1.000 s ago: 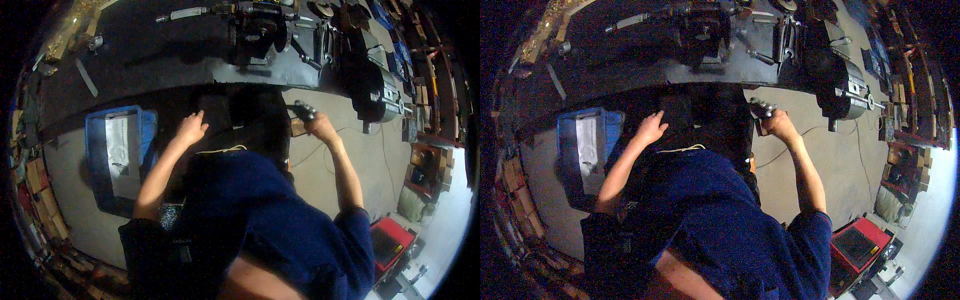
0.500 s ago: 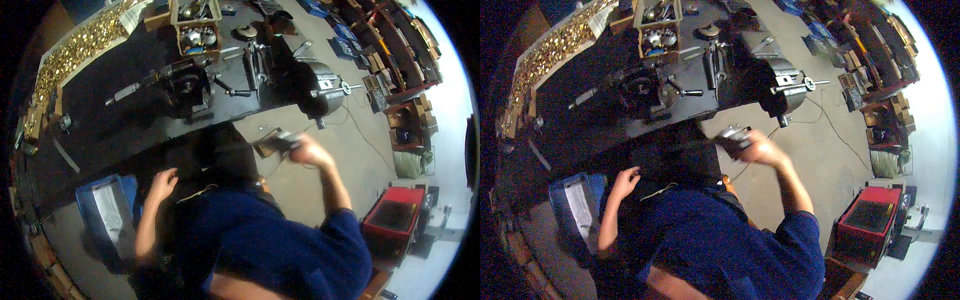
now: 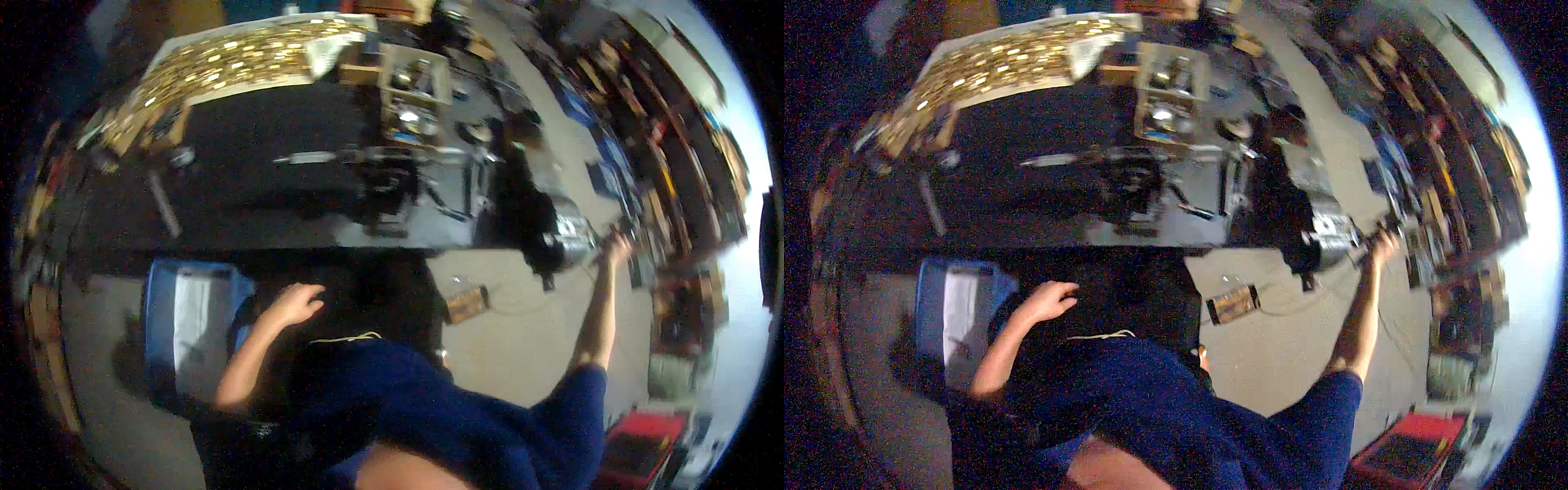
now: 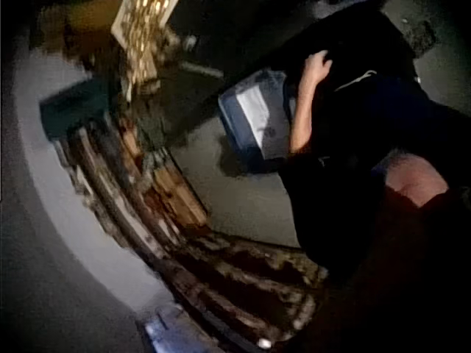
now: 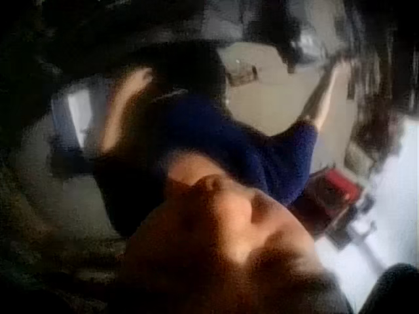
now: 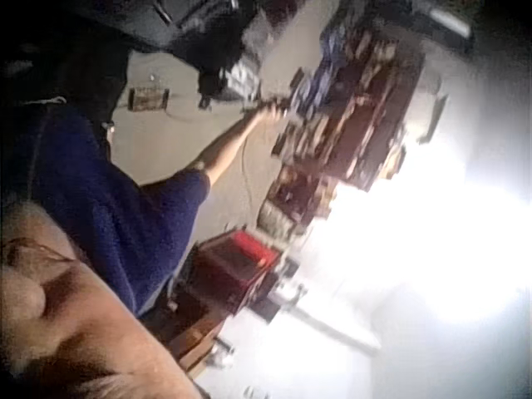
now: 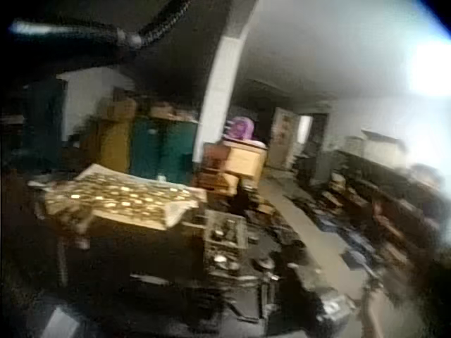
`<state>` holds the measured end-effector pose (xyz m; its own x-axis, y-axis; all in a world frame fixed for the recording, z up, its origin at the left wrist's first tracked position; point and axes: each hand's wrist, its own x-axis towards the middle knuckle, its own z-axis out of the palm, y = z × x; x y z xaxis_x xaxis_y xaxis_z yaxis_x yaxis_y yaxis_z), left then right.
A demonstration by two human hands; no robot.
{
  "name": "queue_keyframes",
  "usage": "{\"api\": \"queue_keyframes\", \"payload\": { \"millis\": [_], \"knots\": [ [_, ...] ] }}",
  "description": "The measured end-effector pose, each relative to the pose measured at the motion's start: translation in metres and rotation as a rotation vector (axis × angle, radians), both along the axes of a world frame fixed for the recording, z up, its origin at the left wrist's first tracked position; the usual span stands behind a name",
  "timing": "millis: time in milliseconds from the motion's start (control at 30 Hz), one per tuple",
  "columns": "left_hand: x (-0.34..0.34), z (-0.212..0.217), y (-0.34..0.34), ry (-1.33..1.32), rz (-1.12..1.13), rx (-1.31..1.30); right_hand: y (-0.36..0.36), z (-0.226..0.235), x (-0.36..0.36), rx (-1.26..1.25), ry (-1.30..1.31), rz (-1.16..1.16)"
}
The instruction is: The person operates a benchtop threading machine in a workshop, using a wrench to tighten the chuck and a handle to cut threads on brass nuts. They repeatedly pick up nuts from a large pile, insert them into the machine, and place the finished pieces into a blue bin. The person also uses a flashlight to inspect the pile of nuts during the process.
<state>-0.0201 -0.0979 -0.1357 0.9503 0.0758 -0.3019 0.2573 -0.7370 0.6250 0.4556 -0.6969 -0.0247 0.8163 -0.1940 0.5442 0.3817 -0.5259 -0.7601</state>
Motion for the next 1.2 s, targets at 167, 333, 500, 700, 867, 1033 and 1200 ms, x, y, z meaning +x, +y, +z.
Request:
{"api": "queue_keyframes", "payload": {
  "millis": [167,333,500,700,867,1033,1200],
  "knots": [
    [-0.028,0.013,0.014,0.049,0.091,0.037,0.016,-0.016,-0.014,-0.362,0.063,-0.217],
    [-0.043,0.018,0.043,0.014,0.081,-0.107,0.021,0.014,-0.054,-0.369,-0.362,-0.022],
    [-0.022,0.077,0.104,-0.118,0.238,-0.282,0.109,0.112,-0.097,-0.380,-0.108,0.288],
    [0.055,0.077,0.212,-0.515,0.469,-0.017,0.367,0.189,-0.126,-0.454,0.143,0.726],
    [0.120,0.075,0.273,-0.586,0.478,0.246,0.567,0.187,-0.100,-0.932,0.270,0.774],
    [0.169,0.069,0.343,-0.624,0.524,0.371,0.718,0.140,0.017,-0.748,0.214,1.097],
    [0.169,0.101,0.377,-0.524,0.609,0.325,0.828,0.123,0.046,-0.495,0.329,1.429]
  ]
}}
